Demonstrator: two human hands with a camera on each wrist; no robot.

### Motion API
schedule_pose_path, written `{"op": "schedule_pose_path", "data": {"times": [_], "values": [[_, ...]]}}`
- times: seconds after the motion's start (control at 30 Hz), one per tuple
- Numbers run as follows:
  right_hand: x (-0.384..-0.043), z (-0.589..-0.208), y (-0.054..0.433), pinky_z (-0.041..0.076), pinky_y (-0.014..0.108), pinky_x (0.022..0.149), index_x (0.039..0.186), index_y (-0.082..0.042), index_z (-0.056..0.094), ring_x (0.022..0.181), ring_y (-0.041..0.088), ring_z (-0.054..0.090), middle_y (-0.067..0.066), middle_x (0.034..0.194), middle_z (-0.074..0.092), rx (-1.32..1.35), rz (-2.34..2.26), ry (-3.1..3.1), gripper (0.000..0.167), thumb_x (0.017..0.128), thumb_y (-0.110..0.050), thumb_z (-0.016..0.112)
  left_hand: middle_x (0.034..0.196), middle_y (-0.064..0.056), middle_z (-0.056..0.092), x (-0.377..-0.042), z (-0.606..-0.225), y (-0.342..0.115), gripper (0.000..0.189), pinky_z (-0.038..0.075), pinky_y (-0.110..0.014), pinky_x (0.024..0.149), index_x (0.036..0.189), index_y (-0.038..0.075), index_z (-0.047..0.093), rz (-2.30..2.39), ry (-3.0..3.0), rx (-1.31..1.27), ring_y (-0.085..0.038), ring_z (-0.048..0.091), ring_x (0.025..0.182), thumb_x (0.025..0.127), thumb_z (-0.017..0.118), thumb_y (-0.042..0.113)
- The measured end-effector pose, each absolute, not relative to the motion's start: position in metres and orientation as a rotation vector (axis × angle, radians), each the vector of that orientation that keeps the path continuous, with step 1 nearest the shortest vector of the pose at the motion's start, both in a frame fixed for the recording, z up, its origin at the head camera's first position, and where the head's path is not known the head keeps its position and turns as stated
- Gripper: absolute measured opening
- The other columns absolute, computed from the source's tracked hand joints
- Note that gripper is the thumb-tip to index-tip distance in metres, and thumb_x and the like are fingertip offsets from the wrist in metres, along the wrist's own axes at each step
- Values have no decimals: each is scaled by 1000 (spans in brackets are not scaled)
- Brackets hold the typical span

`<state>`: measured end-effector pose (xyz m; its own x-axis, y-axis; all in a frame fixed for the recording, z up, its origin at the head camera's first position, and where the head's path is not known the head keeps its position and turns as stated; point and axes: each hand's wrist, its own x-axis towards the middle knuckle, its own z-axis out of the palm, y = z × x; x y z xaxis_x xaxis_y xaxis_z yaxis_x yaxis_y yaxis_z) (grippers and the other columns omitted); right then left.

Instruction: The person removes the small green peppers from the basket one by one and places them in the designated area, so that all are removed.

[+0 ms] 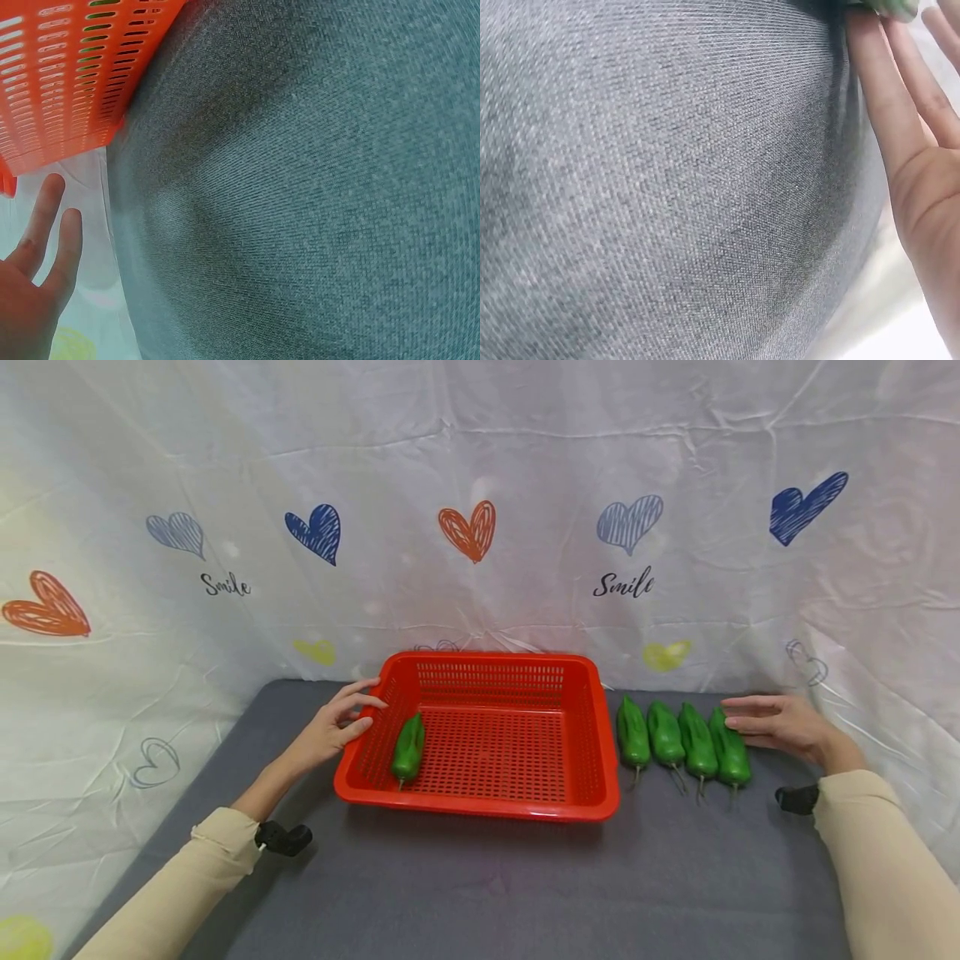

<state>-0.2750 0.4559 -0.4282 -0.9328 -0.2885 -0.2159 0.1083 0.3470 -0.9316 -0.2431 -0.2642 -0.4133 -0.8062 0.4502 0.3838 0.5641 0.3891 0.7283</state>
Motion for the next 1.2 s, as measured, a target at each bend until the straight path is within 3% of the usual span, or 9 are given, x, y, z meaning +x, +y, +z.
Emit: {"op": "schedule_pose_path", "data": {"times": [0.3, 0.57, 0.77, 0.97, 1.2], "values": [[-268, -426, 453, 55, 31, 85, 143, -6, 53, 105, 4, 65, -18, 119, 65, -188, -1598, 2307, 40, 104, -5, 59, 156, -17, 36, -244, -415, -265, 26, 43, -60, 94, 124, 2, 67, -1388, -2510, -923, -38, 39, 137, 100, 62, -4], [-259, -418, 452, 55, 32, 85, 125, -29, 61, 106, 5, 65, -15, 122, 64, -256, -1631, 2331, 30, 107, -6, 54, 156, -19, 36, -245, -417, -264, 26, 43, -60, 93, 124, 1, 67, -1388, -2494, -932, -38, 38, 137, 99, 62, -4], [-255, -411, 449, 56, 32, 83, 127, -20, 62, 103, 5, 66, -16, 117, 66, -291, -1666, 2425, 28, 105, -4, 55, 155, -18, 37, -245, -417, -265, 26, 45, -59, 93, 124, 2, 67, -1378, -2489, -932, -38, 39, 137, 99, 62, -4], [-254, -394, 437, 56, 32, 83, 123, -23, 70, 102, 8, 69, -12, 114, 70, -256, -1787, 2426, 28, 105, -6, 57, 155, -19, 36, -245, -417, -265, 26, 46, -58, 92, 124, 2, 67, -1372, -2487, -937, -38, 40, 136, 99, 62, -5], [-256, -377, 408, 56, 32, 83, 125, -13, 70, 102, 12, 70, -9, 114, 70, -258, -1851, 2450, 24, 104, -8, 61, 155, -19, 37, -244, -416, -264, 26, 45, -59, 92, 124, 1, 67, -1373, -2489, -927, -39, 39, 137, 99, 62, -5]]}}
